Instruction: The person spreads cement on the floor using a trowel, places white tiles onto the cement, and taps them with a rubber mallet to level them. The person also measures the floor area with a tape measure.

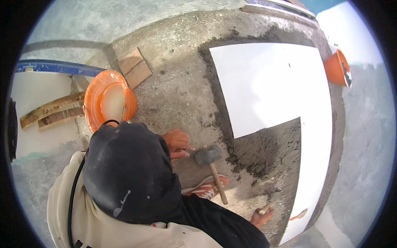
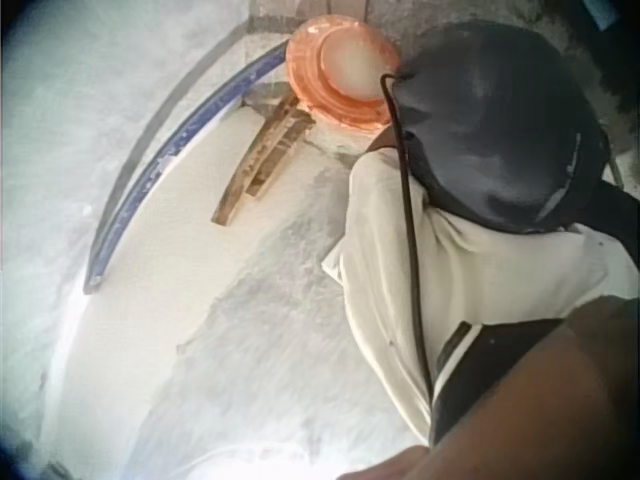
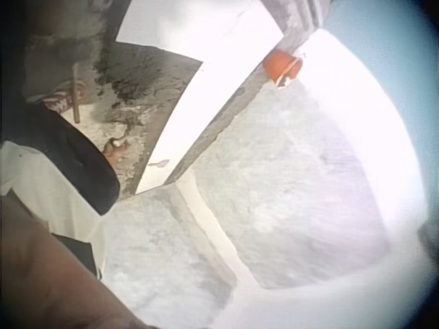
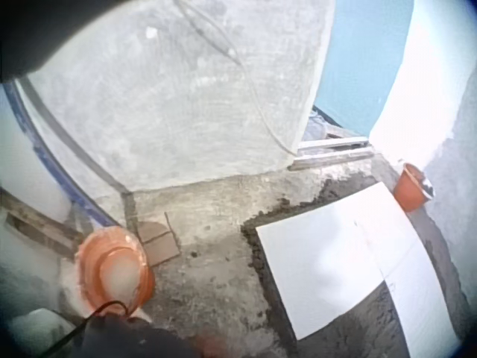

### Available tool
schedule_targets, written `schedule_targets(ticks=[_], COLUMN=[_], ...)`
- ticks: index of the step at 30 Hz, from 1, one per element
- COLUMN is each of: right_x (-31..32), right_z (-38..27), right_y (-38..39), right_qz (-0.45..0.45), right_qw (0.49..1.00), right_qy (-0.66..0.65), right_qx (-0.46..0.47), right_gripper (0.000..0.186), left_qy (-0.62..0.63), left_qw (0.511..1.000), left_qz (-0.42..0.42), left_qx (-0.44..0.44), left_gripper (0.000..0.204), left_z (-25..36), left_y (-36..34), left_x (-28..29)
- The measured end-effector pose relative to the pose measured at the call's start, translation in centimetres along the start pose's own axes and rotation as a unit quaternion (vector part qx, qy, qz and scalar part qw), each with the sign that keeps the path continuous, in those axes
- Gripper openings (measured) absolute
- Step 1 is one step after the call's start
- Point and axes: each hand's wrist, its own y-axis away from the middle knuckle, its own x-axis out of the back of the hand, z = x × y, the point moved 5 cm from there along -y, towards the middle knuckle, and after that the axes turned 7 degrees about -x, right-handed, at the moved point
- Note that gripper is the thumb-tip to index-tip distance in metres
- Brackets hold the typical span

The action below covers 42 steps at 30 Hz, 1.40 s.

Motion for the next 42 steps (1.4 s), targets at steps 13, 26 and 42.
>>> schedule_targets(ticks=[13,26,42], right_x=[-12.6,-14.3,-14.0], right_z=[1.8,8.1,-6.5], right_y=[11.4,5.9,11.6], right_qz=[-0.165,-0.080,-0.031], right_qw=[0.837,0.994,0.561], right_qy=[0.503,0.075,0.649], right_qx=[0.141,0.006,0.513], right_gripper=[0.039,0.053,0.058], left_qy=[0.033,0.040,0.029], left_qw=[0.998,0.998,0.999], left_qz=[0.058,0.037,0.026], left_qx=[-0.009,-0.019,0.009], left_gripper=[0.028,0.027,0.021], left_z=[-0.4,0.4,-1.7], left_y=[-0.9,-2.2,0.5], left_x=[1.0,0.2,-2.0])
